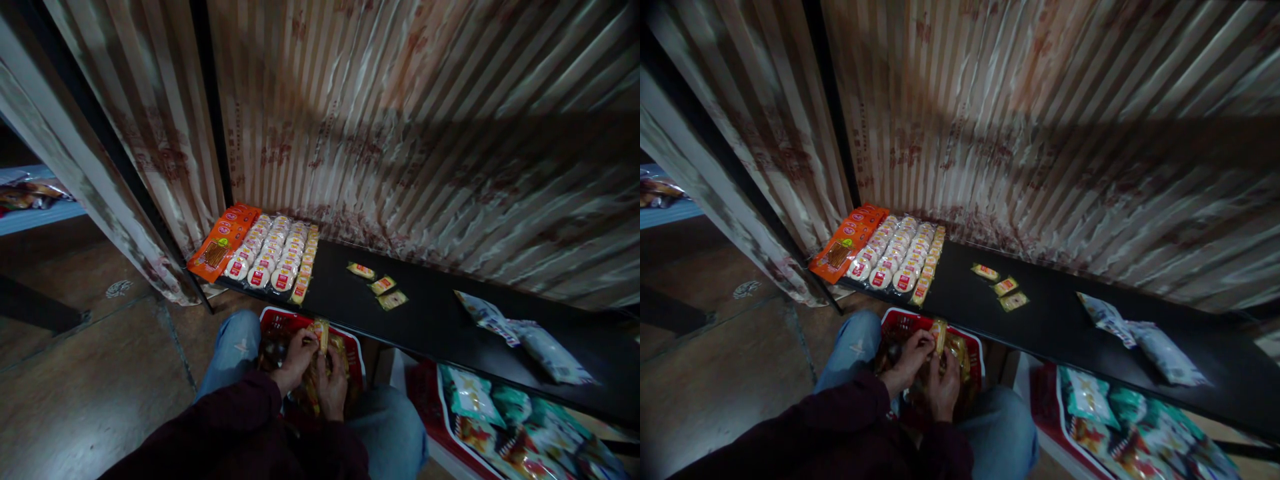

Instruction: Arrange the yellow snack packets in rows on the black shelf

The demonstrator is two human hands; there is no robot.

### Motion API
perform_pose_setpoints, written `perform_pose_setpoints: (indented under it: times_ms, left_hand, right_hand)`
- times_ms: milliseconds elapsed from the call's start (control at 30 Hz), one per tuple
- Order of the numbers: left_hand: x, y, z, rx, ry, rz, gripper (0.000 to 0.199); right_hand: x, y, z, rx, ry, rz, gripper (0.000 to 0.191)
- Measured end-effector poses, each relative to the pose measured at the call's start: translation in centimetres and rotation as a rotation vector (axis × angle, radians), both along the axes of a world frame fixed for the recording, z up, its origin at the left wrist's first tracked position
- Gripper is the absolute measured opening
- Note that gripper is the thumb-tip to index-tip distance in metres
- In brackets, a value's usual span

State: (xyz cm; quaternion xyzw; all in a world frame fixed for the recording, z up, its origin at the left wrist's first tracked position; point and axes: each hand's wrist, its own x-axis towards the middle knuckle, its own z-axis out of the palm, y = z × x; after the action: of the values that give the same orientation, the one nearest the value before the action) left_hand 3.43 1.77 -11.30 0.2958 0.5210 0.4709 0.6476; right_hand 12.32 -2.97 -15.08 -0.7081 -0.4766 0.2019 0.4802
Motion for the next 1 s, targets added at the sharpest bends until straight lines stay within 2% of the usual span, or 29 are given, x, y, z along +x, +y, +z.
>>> perform_pose_setpoints:
  times_ms: [233, 433, 600, 733, 1000]
  left_hand:
    - [0.3, 1.5, 0.8, 0.208, 0.237, -0.020, 0.020]
    - [0.6, 3.1, 2.1, 0.270, 0.472, -0.098, 0.027]
    - [1.4, 5.3, 3.3, 0.330, 0.607, -0.153, 0.028]
    - [2.2, 7.4, 4.1, 0.317, 0.637, -0.192, 0.028]
    - [3.6, 10.4, 6.2, 0.249, 0.663, -0.211, 0.029]
  right_hand:
    - [0.3, 1.7, 1.8, -0.028, 0.052, -0.003, 0.057]
    - [1.6, 4.3, 2.5, -0.120, -0.014, -0.012, 0.061]
    - [2.4, 6.8, 4.0, -0.185, -0.040, 0.005, 0.063]
    - [3.1, 9.1, 4.8, -0.167, 0.012, 0.036, 0.060]
    - [4.3, 13.3, 4.8, -0.149, 0.004, 0.029, 0.058]
